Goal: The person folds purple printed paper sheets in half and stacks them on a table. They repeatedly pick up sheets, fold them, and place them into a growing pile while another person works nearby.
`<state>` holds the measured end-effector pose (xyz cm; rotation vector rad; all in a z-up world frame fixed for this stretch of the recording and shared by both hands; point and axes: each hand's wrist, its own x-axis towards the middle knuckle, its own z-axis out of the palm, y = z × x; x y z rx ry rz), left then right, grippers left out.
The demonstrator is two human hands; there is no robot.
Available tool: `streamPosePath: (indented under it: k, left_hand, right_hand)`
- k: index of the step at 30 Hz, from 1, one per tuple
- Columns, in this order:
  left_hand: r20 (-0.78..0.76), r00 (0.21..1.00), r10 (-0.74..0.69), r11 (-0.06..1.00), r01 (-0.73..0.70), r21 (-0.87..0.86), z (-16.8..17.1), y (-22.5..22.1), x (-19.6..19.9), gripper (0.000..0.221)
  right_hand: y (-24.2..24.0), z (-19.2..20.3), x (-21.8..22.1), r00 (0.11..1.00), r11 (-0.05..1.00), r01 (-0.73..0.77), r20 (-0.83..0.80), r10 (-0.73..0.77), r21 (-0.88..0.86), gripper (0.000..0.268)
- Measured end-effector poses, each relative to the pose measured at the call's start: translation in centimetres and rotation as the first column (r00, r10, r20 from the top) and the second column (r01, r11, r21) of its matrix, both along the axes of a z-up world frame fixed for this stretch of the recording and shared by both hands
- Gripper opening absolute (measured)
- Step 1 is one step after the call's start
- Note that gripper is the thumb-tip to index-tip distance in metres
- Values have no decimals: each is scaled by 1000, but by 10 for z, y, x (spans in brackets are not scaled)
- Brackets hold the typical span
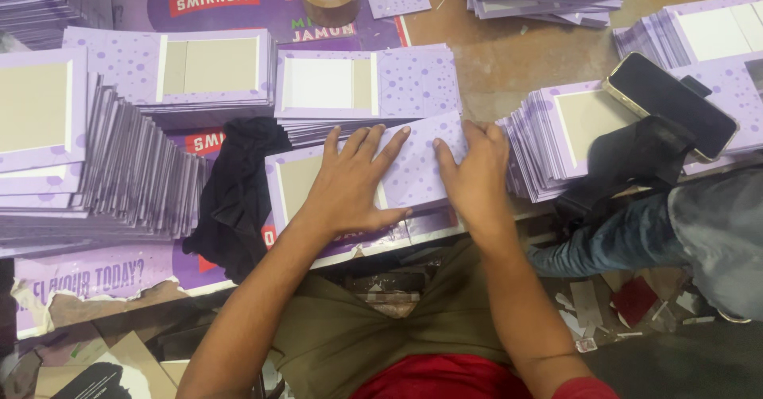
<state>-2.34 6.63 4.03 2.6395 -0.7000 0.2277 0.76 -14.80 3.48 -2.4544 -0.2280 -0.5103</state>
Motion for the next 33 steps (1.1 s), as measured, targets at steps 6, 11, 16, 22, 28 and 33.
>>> streamPosePath:
  k: [6, 11, 16, 22, 28, 33]
  left_hand:
    - [31, 999, -9, 1000, 9, -19, -5, 2, -1, 108]
    - [25, 1000, -14, 1000, 13, 28, -5, 1, 1, 105]
    - [-17, 1000, -5, 999, 6, 43, -5, -1, 1, 105]
    - [21, 1000, -8, 999, 7, 43, -8, -1, 2, 97]
    - [59, 998, -3, 1000, 3, 11, -12, -1, 1, 93]
    - [62, 998, -6, 1000, 7, -14, -13, -1, 0, 96]
  right_hand:
    - [5, 1, -8, 994, 999, 41, -100, -43, -25, 46]
    - [4, 10, 0, 994, 997, 54, -95, -59, -59, 51]
    - [-4, 19, 12, 965, 989, 27, -263, 12, 146, 48]
    - [-16, 15, 29, 886, 980, 36, -460, 59, 196, 54]
    - [-17, 7, 35, 810, 819, -3, -479, 338, 574, 55]
    - [-5, 14, 24, 942, 982, -86, -308, 135, 170, 57]
